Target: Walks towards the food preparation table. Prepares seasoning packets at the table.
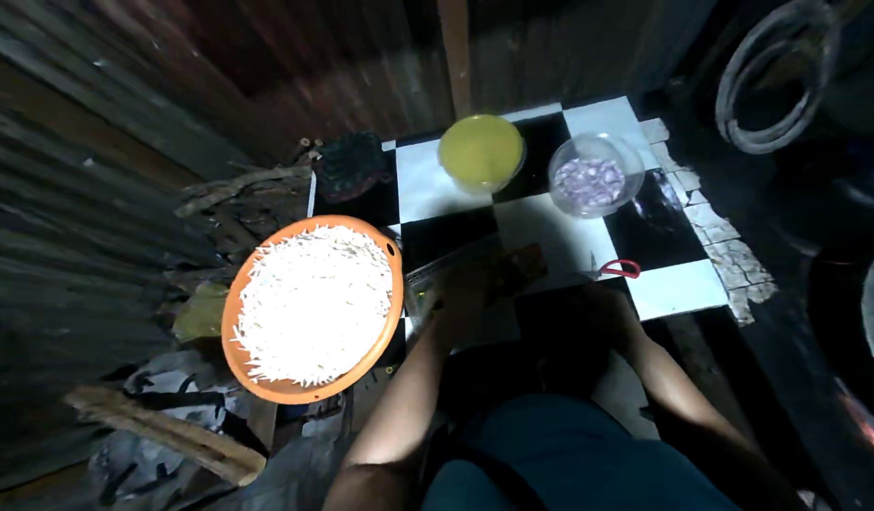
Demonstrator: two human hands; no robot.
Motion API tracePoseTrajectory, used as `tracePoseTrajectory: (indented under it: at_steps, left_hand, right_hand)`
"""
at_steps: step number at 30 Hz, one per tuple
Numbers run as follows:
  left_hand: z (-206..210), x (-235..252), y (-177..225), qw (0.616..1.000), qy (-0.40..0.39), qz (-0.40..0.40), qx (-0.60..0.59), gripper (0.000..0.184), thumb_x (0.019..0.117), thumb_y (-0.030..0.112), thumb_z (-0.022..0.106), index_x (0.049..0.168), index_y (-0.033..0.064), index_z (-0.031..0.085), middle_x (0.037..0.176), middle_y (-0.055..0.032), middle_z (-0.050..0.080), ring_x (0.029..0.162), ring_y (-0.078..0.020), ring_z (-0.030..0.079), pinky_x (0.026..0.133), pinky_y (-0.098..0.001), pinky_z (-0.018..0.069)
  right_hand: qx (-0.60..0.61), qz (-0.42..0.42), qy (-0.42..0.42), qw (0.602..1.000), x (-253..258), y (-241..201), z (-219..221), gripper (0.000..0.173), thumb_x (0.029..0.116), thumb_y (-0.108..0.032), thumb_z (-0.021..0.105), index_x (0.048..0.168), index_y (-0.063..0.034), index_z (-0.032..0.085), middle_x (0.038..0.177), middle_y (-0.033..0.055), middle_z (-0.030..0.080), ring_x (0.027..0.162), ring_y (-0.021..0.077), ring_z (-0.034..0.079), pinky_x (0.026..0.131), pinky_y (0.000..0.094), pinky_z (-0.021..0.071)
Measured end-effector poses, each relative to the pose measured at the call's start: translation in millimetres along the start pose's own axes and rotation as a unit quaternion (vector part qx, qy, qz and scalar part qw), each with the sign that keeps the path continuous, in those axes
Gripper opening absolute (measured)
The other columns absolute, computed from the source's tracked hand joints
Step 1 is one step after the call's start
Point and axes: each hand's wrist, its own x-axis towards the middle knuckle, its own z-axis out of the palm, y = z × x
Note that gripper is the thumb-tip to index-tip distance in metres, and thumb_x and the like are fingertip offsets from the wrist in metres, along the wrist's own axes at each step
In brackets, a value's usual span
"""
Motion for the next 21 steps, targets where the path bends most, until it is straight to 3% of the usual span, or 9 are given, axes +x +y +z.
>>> tracePoseTrajectory:
  at_steps: [2,4,6,8,11,14,15,17,21]
  left_hand:
    - [-5.8,-6.0,-5.3,0.996,0.038,0.001,-0.08,0.038,0.101,0.017,0.061,0.137,0.0074,0.061,0.14,-0.0168,0.06,0.131,-0.0357,0.056,0.11,-0.0572,0.0432]
    - [-11.8,-11.6,-10.7,0.987,0.054,-0.015,-0.15,0.039,0.0999,0.016,0.063,0.138,0.0085,0.061,0.133,-0.0173,0.064,0.124,-0.0332,0.061,0.107,-0.0562,0.0472]
    - [-13.9,-16.4,-12.8,0.983,0.063,-0.04,-0.17,0.038,0.1008,0.017,0.062,0.137,0.0086,0.06,0.13,-0.0177,0.065,0.121,-0.0321,0.063,0.104,-0.0546,0.0497]
    - [-17.7,-20.9,-10.3,0.981,0.078,-0.043,-0.173,0.037,0.1033,0.02,0.059,0.137,0.0043,0.058,0.128,-0.0211,0.065,0.118,-0.0334,0.064,0.103,-0.0539,0.0503]
    - [-22.2,-26.9,-2.4,0.975,0.111,-0.052,-0.187,0.035,0.1021,0.017,0.061,0.131,-0.0023,0.06,0.118,-0.0235,0.067,0.109,-0.0341,0.067,0.099,-0.0516,0.0522]
    - [-19.8,-32.5,0.1,0.958,0.187,-0.037,-0.212,0.025,0.0965,0.01,0.066,0.116,-0.0051,0.066,0.101,-0.0214,0.07,0.094,-0.0308,0.069,0.089,-0.0496,0.055]
    - [-16.1,-32.8,-1.9,0.946,0.214,-0.023,-0.241,0.017,0.0959,0.008,0.065,0.107,-0.004,0.066,0.09,-0.0163,0.067,0.082,-0.0242,0.065,0.079,-0.0439,0.0547]
    - [-8.2,-29.6,-7.4,0.917,0.239,0.011,-0.319,0.01,0.0985,0.009,0.061,0.104,0.0009,0.066,0.078,-0.0048,0.062,0.068,-0.0113,0.06,0.066,-0.0317,0.053]
    - [-1.0,-26.8,0.8,0.845,0.222,0.031,-0.485,0.008,0.1008,0.004,0.056,0.098,0.0039,0.064,0.074,0.0011,0.064,0.064,-0.0067,0.061,0.061,-0.0248,0.0535]
  right_hand:
    - [-0.003,-0.042,0.027,0.999,6.6,-0.6,-0.4,0.033,0.1038,-0.027,0.058,0.109,0.0023,0.073,0.108,0.0208,0.073,0.104,0.034,0.07,0.096,0.0536,0.0545]
    - [-0.042,0.0,0.038,0.998,13.6,-1.8,-7.2,0.028,0.1033,-0.025,0.059,0.107,-0.0006,0.072,0.109,0.0194,0.071,0.102,0.036,0.07,0.09,0.0589,0.0553]
    - [-0.101,0.101,0.045,0.989,19.6,0.5,-16.2,0.028,0.1009,-0.025,0.062,0.116,-0.0044,0.072,0.121,0.0211,0.068,0.112,0.0416,0.066,0.091,0.0649,0.0523]
    - [-0.151,0.173,0.037,0.973,24.3,18.4,-20.3,0.046,0.0987,-0.036,0.066,0.135,-0.0073,0.065,0.139,0.025,0.057,0.13,0.0466,0.053,0.098,0.0666,0.0469]
    - [-0.186,0.199,-0.011,0.962,24.7,56.2,-13.3,0.067,0.0948,-0.044,0.07,0.147,-0.0063,0.053,0.156,0.028,0.041,0.144,0.0504,0.036,0.11,0.0681,0.0358]
    - [-0.177,0.176,-0.008,0.968,20.7,69.0,-8.8,0.061,0.0936,-0.036,0.072,0.146,-0.0081,0.056,0.152,0.0257,0.048,0.143,0.0494,0.038,0.113,0.0675,0.0315]
    - [-0.174,0.166,0.0,0.971,19.6,70.3,-8.1,0.057,0.095,-0.034,0.07,0.145,-0.009,0.058,0.149,0.0251,0.051,0.142,0.0485,0.04,0.115,0.0665,0.0295]
    - [-0.18,0.142,0.019,0.973,19.5,73.0,-4.9,0.048,0.1008,-0.031,0.061,0.143,-0.0086,0.059,0.144,0.0265,0.055,0.138,0.0492,0.044,0.115,0.0662,0.0284]
    - [-0.214,0.078,0.058,0.972,21.0,80.5,1.3,0.03,0.1034,-0.017,0.055,0.129,-0.0087,0.068,0.127,0.0229,0.067,0.121,0.0465,0.059,0.109,0.0659,0.0368]
